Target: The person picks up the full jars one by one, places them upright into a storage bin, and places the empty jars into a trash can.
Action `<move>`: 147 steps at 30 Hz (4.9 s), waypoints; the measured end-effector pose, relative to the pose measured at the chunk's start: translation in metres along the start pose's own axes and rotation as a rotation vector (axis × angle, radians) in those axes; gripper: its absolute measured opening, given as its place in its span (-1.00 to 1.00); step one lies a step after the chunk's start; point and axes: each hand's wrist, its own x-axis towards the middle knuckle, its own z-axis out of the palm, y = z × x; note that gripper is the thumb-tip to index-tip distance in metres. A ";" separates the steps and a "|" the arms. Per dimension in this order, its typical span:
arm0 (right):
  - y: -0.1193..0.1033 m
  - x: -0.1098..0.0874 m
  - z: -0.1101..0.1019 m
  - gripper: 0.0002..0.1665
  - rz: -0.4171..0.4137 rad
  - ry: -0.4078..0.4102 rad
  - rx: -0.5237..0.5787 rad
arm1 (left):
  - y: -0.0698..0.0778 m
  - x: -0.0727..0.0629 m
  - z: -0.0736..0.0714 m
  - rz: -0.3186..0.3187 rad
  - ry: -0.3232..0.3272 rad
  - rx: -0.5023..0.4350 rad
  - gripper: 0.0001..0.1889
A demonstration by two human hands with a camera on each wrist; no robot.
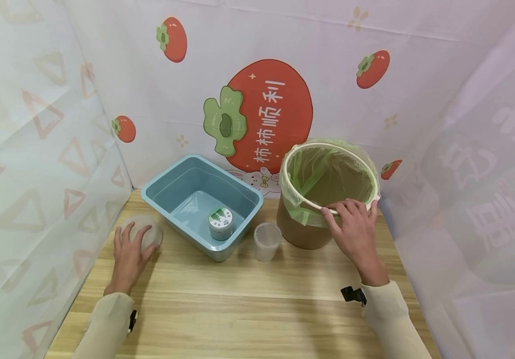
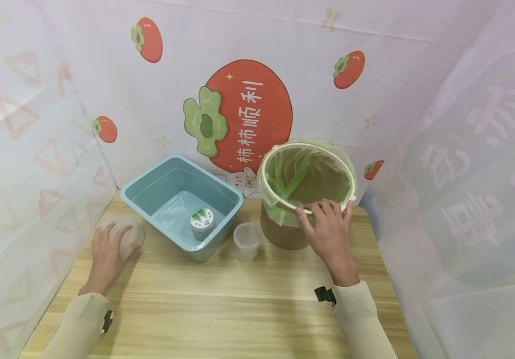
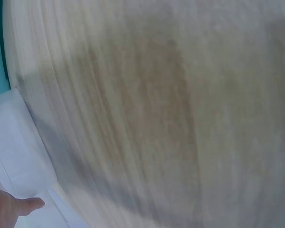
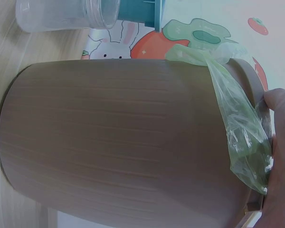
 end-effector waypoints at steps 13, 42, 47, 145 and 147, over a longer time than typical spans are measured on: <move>0.000 0.000 0.001 -0.59 0.002 0.001 -0.002 | -0.006 -0.003 0.006 0.079 0.060 0.074 -0.28; -0.001 -0.001 0.000 -0.60 0.002 0.018 0.011 | 0.033 0.027 -0.043 0.165 0.263 0.004 -0.34; -0.001 0.000 0.000 -0.60 0.002 0.021 0.010 | 0.047 0.037 -0.054 0.167 0.278 0.016 -0.37; -0.001 -0.001 -0.002 -0.60 -0.018 0.017 -0.016 | 0.406 0.201 0.046 0.765 -0.128 -0.024 -0.40; -0.002 -0.001 -0.002 -0.59 -0.019 0.022 -0.016 | 0.409 0.200 0.049 0.759 -0.172 0.002 -0.38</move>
